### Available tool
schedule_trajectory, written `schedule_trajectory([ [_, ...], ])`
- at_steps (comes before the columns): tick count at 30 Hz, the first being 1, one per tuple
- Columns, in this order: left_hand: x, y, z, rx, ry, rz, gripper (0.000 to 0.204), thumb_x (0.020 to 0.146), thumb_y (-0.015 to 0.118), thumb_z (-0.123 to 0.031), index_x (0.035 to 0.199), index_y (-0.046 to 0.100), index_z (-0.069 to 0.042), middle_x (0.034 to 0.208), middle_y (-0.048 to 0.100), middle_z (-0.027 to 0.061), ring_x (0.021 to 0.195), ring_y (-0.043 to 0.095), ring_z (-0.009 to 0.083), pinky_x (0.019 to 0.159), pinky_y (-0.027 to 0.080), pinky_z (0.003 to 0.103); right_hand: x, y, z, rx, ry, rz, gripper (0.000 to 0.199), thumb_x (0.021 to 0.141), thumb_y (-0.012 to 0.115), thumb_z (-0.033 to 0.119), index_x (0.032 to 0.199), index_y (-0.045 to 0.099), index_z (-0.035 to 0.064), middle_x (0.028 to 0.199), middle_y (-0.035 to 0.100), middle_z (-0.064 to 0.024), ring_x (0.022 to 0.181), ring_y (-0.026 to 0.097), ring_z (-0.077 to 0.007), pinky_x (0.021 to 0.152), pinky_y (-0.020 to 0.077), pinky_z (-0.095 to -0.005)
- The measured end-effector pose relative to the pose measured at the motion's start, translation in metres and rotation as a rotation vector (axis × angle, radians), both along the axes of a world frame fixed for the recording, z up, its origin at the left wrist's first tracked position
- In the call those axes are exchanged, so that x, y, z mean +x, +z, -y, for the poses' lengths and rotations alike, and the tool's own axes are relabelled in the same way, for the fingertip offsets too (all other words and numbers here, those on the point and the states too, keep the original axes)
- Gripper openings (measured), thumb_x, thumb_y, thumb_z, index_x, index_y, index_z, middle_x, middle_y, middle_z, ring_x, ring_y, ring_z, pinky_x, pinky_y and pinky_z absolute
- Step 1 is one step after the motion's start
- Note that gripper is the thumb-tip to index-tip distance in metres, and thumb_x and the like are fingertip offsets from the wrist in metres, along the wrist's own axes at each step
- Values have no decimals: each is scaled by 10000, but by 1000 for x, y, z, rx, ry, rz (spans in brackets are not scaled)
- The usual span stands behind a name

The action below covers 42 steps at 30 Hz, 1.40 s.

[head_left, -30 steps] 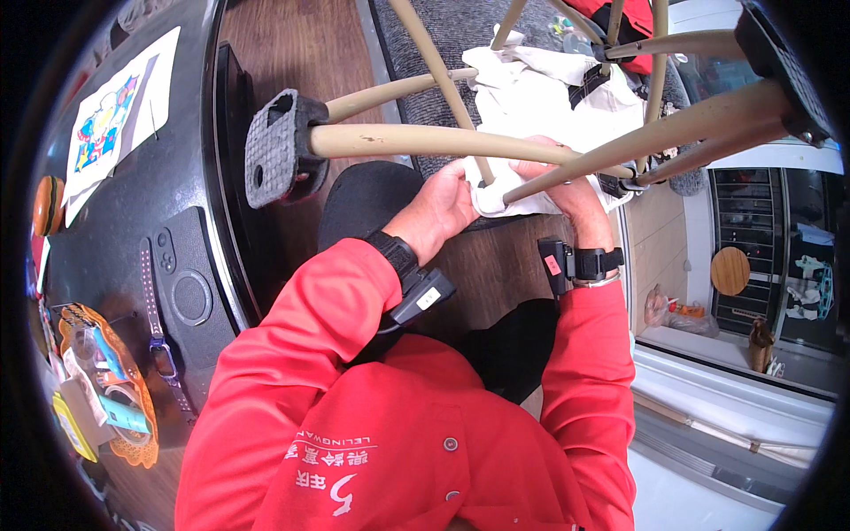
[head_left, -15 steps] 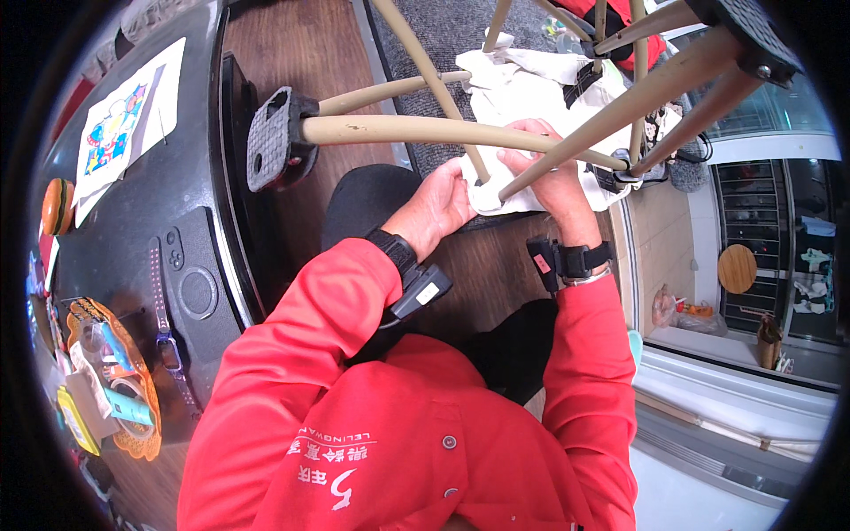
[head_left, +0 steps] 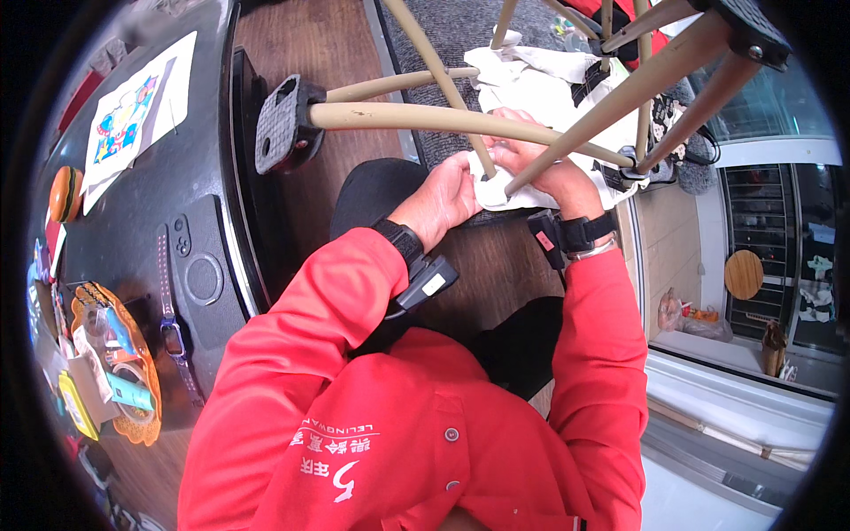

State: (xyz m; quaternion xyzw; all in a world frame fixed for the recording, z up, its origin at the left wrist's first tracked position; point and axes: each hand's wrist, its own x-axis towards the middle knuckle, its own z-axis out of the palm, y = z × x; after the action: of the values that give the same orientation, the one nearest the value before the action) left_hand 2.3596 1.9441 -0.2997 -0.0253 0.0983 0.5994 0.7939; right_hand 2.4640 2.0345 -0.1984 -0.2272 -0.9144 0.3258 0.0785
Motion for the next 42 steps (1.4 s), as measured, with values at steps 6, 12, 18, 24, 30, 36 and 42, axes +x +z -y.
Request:
schedule_trajectory([
  [6,-3,3,-1,-11,-48,-44,350,944,355,-196,1193,476,19,1150,581,148,1040,588,260,930,462,406,25,-5,-5,227,-179,44,194,802,604,171,955,618,53,920,572,-104,947,531,-305,834,428,-381],
  [12,0,7,1,-46,-42,-114,366,943,363,-211,1204,467,24,1163,574,157,1058,578,270,928,464,418,31,-13,1,262,-188,-101,88,731,645,38,814,628,15,874,530,-38,840,517,-165,754,433,-287],
  [18,-2,9,7,-94,-20,-145,378,937,343,-233,1205,465,4,1165,570,160,1066,571,277,927,455,429,22,-10,10,244,-304,-99,125,788,591,62,898,612,7,845,549,-70,819,542,-184,765,439,-301],
  [24,30,28,22,-453,398,-438,406,870,454,-353,1083,528,-16,997,601,84,946,561,197,825,416,350,32,5,21,319,-403,-76,150,826,521,105,936,591,33,888,593,-114,854,570,-279,767,457,-369],
  [30,38,26,30,-450,405,-717,152,847,529,-129,956,586,-41,915,592,39,891,562,161,809,455,342,47,10,44,238,-511,-22,184,819,510,99,950,633,65,964,614,-120,916,593,-288,788,470,-360],
  [36,34,28,42,-442,388,-588,219,877,440,-71,1082,509,-36,1073,554,68,982,529,175,883,439,390,57,16,90,-88,-250,-215,269,832,553,124,1078,580,17,919,608,-116,901,608,-222,768,471,-328],
  [42,41,30,46,-429,514,-766,181,876,487,-88,1043,524,-28,984,574,59,916,541,147,787,452,311,35,17,88,166,-408,-217,224,847,565,183,992,578,13,920,621,-138,833,621,-286,741,481,-350],
])
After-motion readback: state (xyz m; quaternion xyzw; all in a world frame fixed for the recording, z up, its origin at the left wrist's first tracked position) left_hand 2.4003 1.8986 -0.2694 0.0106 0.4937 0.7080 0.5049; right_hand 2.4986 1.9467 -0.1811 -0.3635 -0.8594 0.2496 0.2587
